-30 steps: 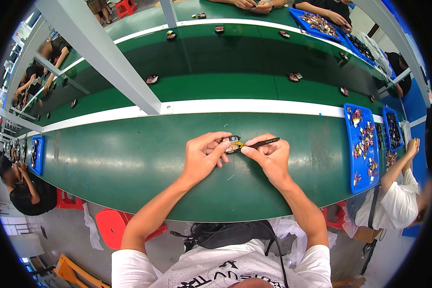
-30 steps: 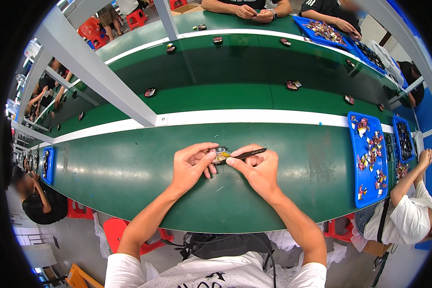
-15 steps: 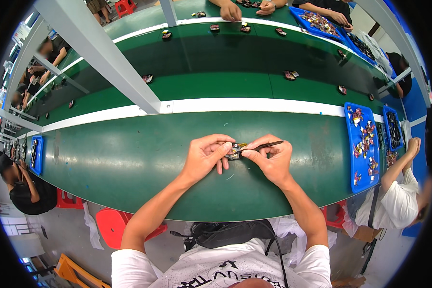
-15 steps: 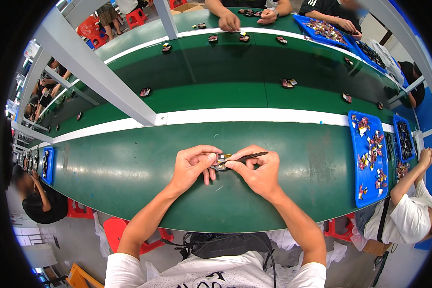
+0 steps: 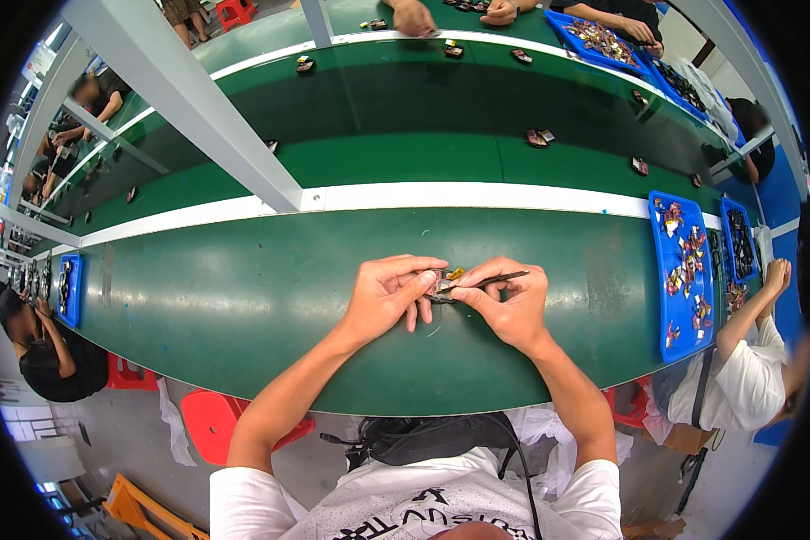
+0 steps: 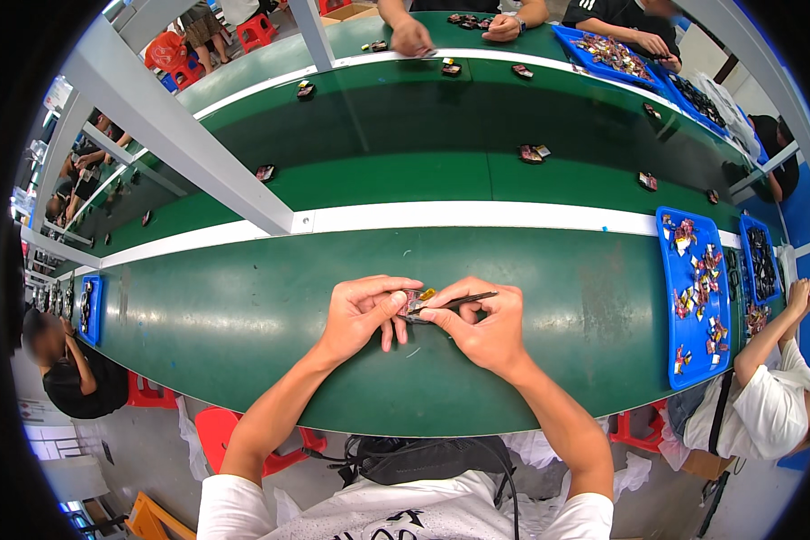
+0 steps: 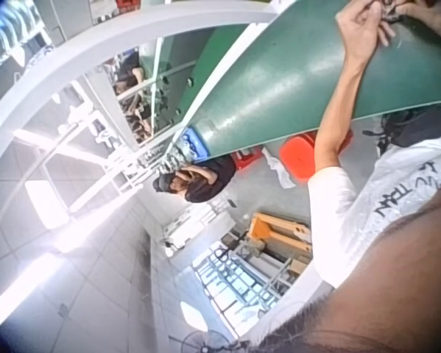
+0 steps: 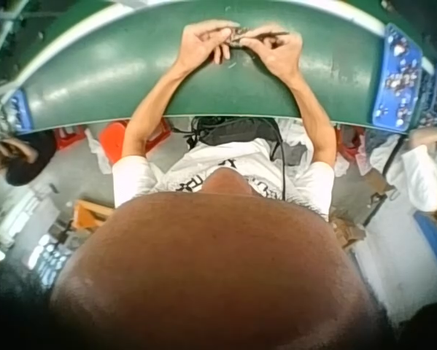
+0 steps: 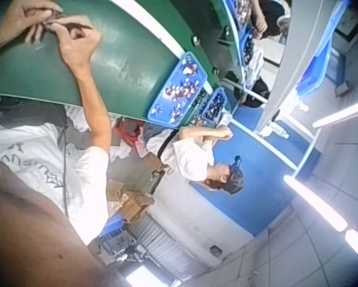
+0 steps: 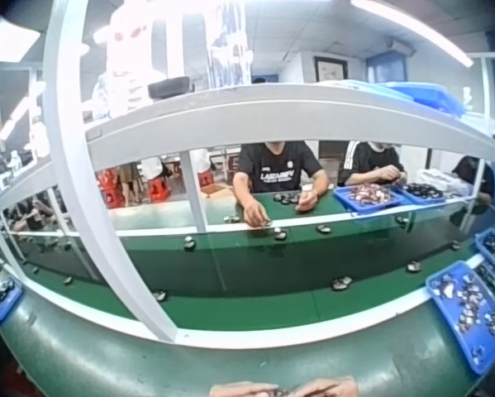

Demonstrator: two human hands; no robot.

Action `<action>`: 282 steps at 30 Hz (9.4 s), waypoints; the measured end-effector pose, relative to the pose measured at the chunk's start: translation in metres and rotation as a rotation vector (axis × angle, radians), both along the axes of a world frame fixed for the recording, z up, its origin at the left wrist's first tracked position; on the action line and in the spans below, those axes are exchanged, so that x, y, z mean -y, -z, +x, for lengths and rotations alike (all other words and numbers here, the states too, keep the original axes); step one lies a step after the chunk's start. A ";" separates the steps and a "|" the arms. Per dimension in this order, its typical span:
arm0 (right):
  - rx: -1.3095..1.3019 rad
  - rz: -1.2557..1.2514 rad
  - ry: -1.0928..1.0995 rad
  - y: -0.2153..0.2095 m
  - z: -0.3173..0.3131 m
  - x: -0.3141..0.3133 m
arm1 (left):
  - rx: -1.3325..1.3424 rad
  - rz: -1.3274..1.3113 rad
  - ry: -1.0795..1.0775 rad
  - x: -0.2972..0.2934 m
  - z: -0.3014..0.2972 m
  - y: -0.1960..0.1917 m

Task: The recorder is assembling small electronic components on a green industrial assembly line table.

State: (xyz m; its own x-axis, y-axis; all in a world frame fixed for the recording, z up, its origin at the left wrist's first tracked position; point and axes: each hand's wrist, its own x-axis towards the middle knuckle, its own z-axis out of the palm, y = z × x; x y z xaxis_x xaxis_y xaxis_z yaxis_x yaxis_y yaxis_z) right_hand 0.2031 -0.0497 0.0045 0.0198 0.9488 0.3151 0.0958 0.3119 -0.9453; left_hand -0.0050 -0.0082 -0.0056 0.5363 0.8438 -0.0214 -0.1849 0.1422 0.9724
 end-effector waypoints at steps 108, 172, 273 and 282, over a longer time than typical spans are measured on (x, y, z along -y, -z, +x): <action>0.389 0.480 0.159 0.004 -0.005 -0.008 | -1.074 0.839 -1.048 -0.176 -0.001 -0.003; 0.319 0.266 0.133 0.004 -0.012 -0.004 | -0.104 -0.172 -0.108 -0.021 -0.019 -0.012; -0.295 -0.388 -0.040 -0.001 0.006 -0.007 | -0.014 0.106 -0.224 0.002 0.007 0.001; -0.113 -0.109 0.028 0.005 -0.001 -0.004 | -0.049 0.074 -0.130 -0.002 0.000 0.002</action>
